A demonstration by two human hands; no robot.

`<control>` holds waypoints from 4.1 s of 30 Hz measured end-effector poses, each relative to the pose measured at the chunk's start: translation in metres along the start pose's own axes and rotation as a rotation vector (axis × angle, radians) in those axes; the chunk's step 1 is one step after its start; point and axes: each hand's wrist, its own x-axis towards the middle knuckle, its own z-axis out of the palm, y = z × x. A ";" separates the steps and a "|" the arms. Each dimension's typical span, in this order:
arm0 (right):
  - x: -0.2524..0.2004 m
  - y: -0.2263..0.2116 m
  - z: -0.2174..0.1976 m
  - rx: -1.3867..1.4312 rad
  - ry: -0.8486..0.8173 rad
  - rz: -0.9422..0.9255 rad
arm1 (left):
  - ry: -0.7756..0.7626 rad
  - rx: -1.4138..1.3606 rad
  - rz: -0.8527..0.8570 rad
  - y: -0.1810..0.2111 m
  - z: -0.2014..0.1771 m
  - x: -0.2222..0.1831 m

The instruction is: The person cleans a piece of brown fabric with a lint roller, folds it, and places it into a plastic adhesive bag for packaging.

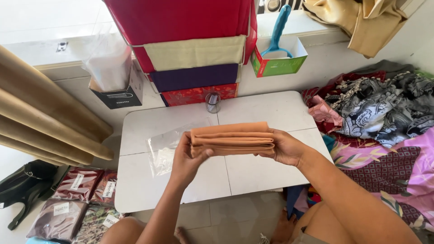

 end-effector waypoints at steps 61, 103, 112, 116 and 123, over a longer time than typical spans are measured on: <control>0.014 0.002 0.041 -1.911 0.084 -0.061 | -0.442 1.529 -0.188 -0.084 0.013 0.011; 0.006 0.002 0.063 -1.754 0.108 -0.178 | 0.067 0.504 0.113 -0.058 0.025 0.021; -0.003 -0.002 0.075 -1.853 0.054 -0.173 | -0.029 0.779 0.429 -0.038 0.051 0.009; -0.023 -0.020 0.095 -1.756 0.228 -0.287 | 0.576 0.561 0.304 -0.023 0.072 -0.004; -0.050 -0.029 0.128 -1.531 0.320 -0.438 | 0.555 -0.705 -0.380 -0.010 0.095 -0.011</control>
